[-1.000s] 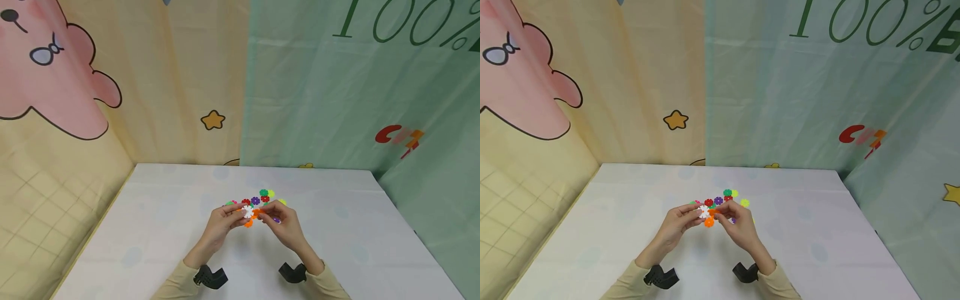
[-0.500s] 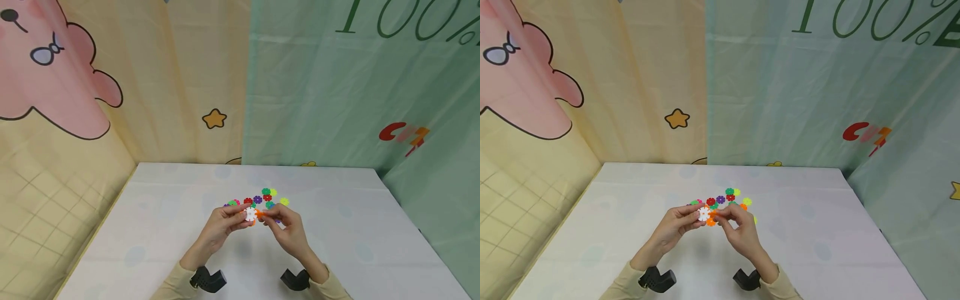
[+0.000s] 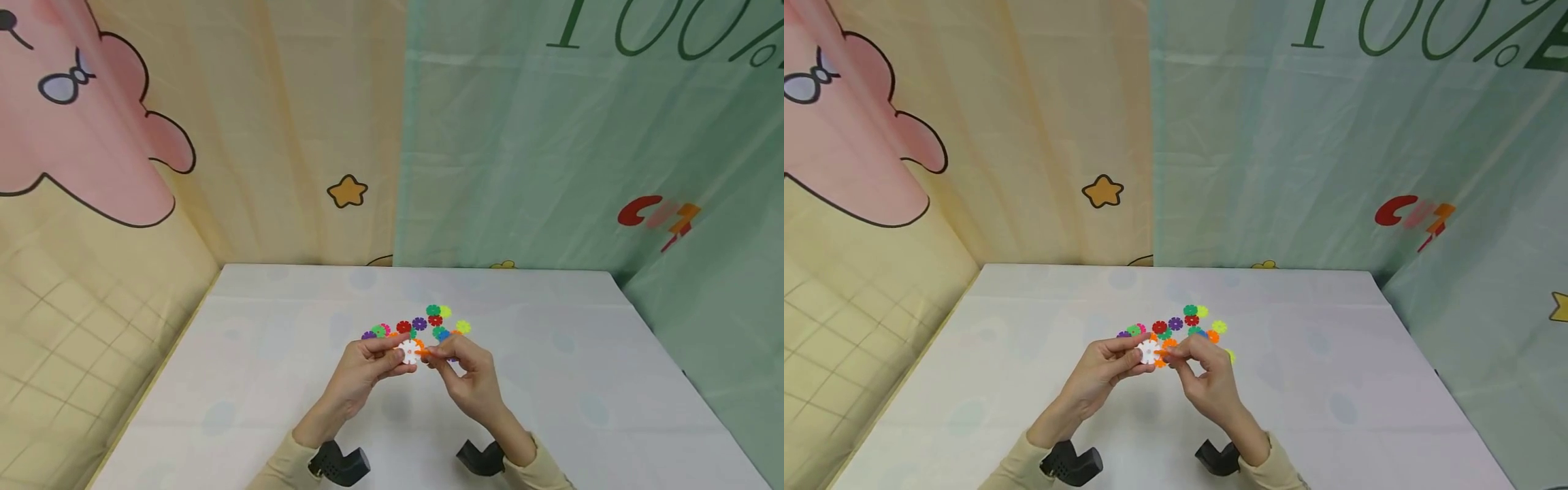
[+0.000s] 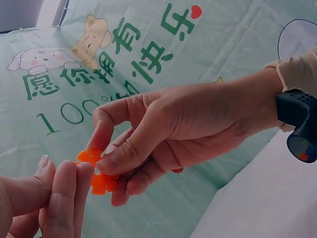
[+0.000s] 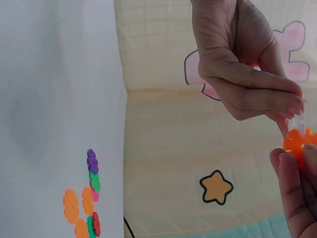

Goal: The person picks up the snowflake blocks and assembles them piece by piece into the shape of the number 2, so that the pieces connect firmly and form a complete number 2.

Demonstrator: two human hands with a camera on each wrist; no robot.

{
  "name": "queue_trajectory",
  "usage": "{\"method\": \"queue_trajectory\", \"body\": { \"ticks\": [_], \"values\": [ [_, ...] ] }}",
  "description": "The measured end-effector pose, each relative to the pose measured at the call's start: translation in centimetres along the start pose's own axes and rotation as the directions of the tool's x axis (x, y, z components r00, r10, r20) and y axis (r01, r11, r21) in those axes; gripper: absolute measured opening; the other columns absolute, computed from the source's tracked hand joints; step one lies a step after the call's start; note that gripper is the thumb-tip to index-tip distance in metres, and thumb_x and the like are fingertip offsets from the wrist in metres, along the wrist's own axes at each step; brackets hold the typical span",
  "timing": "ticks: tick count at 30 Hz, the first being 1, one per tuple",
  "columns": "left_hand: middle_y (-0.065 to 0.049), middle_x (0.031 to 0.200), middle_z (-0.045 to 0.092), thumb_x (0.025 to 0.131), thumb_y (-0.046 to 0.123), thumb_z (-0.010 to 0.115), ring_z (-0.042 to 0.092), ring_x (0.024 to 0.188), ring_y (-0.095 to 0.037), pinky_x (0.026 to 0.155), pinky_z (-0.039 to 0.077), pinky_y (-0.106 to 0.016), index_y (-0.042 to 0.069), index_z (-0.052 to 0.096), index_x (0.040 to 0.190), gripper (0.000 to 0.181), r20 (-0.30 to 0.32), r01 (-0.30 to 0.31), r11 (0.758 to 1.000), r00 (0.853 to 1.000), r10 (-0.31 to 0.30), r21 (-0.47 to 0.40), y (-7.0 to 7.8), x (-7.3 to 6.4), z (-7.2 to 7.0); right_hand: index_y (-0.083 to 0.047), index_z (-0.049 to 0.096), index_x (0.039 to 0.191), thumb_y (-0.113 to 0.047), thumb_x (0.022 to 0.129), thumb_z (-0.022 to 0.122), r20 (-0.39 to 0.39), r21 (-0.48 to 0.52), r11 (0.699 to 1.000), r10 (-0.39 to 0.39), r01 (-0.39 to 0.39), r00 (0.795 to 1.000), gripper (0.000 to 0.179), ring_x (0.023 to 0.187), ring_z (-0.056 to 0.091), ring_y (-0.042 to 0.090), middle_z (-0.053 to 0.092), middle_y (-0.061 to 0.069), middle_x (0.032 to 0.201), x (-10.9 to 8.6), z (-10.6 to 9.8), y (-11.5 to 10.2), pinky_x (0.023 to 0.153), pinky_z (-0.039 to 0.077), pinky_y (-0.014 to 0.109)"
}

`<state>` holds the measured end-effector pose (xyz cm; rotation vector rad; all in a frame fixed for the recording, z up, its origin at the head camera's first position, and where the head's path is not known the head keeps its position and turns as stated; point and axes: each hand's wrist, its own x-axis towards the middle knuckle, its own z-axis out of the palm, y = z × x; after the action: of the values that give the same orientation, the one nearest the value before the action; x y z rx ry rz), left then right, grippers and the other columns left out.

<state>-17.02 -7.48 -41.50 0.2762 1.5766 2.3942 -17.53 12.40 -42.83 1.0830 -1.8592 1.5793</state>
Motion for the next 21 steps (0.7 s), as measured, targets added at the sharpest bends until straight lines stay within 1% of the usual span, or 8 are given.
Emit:
{"method": "queue_trajectory", "body": {
  "ticks": [2,4,7,9,12,16,19,21],
  "values": [
    [-0.019,0.116,0.058,0.088,-0.002,0.064,0.07,0.08,-0.021,0.081,0.053,-0.036,-0.02,0.048,0.123,0.043,0.009,-0.021,1.0,1.0,0.021,0.011,0.0,-0.1,-0.1,0.003,0.061,0.087,0.019,0.078,0.065,0.002,0.001,1.0,0.004,-0.004,1.0,0.019,0.071,0.066,0.023,0.06,0.014,0.079,0.0,0.1,-0.1,0.065,0.057,0.031],
    [-0.019,0.115,0.058,0.088,-0.001,0.064,0.07,0.081,-0.021,0.081,0.053,-0.036,-0.02,0.048,0.124,0.043,0.015,-0.036,0.999,0.999,0.036,0.016,-0.1,-0.1,-0.1,0.005,0.061,0.087,0.026,0.073,0.064,0.001,-0.013,1.0,0.009,-0.009,1.0,0.025,0.069,0.066,0.024,0.06,0.015,0.079,0.2,0.3,-0.3,0.064,0.057,0.03],
    [-0.019,0.115,0.058,0.089,0.0,0.063,0.07,0.082,-0.02,0.082,0.053,-0.036,-0.018,0.05,0.124,0.042,0.033,-0.051,0.998,0.998,0.05,0.038,-0.2,0.2,-0.3,0.007,0.061,0.086,0.03,0.069,0.064,-0.01,-0.061,0.998,0.024,-0.024,1.0,0.029,0.066,0.065,0.024,0.062,0.016,0.079,0.7,0.3,-1.3,0.063,0.057,0.028],
    [-0.019,0.11,0.059,0.09,0.001,0.063,0.07,0.082,-0.02,0.081,0.053,-0.036,-0.015,0.053,0.124,0.039,0.039,-0.067,0.995,0.997,0.064,0.076,-0.3,0.4,-0.4,0.008,0.06,0.086,0.03,0.069,0.064,-0.009,-0.079,0.996,0.051,-0.052,0.999,0.029,0.066,0.066,0.023,0.063,0.017,0.08,1.1,0.2,-2.0,0.062,0.057,0.028],
    [-0.018,0.106,0.062,0.091,0.006,0.063,0.069,0.083,-0.021,0.081,0.054,-0.037,-0.011,0.057,0.122,0.035,0.045,-0.1,0.98,0.995,0.094,0.173,-0.4,0.7,-0.5,0.009,0.059,0.088,0.028,0.072,0.064,-0.003,-0.076,0.991,0.113,-0.113,0.994,0.025,0.068,0.066,0.022,0.065,0.019,0.083,1.6,0.1,-2.6,0.064,0.057,0.028],
    [-0.016,0.104,0.064,0.089,0.01,0.068,0.067,0.088,-0.023,0.082,0.054,-0.036,-0.004,0.061,0.121,0.036,0.062,-0.133,0.951,0.991,0.121,0.279,-0.3,0.8,-0.8,0.01,0.058,0.093,0.024,0.076,0.063,0.004,-0.05,0.982,0.183,-0.183,0.983,0.023,0.069,0.065,0.027,0.064,0.02,0.086,1.7,0.2,-2.7,0.065,0.057,0.029],
    [-0.016,0.104,0.064,0.084,0.007,0.072,0.065,0.09,-0.023,0.081,0.054,-0.035,0.0,0.062,0.123,0.04,0.08,-0.155,0.941,0.987,0.137,0.3,-0.3,0.8,-1.0,0.011,0.058,0.096,0.022,0.078,0.062,0.008,-0.017,0.973,0.231,-0.231,0.973,0.022,0.07,0.064,0.032,0.063,0.021,0.089,1.6,0.2,-2.6,0.066,0.057,0.032],
    [-0.015,0.109,0.063,0.082,0.006,0.074,0.064,0.09,-0.023,0.08,0.054,-0.034,0.001,0.062,0.123,0.043,0.085,-0.17,0.936,0.985,0.152,0.307,-0.3,0.8,-1.1,0.012,0.058,0.098,0.022,0.079,0.062,0.018,0.001,0.968,0.251,-0.251,0.968,0.022,0.071,0.064,0.034,0.063,0.022,0.091,1.6,0.2,-2.5,0.066,0.057,0.035]
  ]
}}
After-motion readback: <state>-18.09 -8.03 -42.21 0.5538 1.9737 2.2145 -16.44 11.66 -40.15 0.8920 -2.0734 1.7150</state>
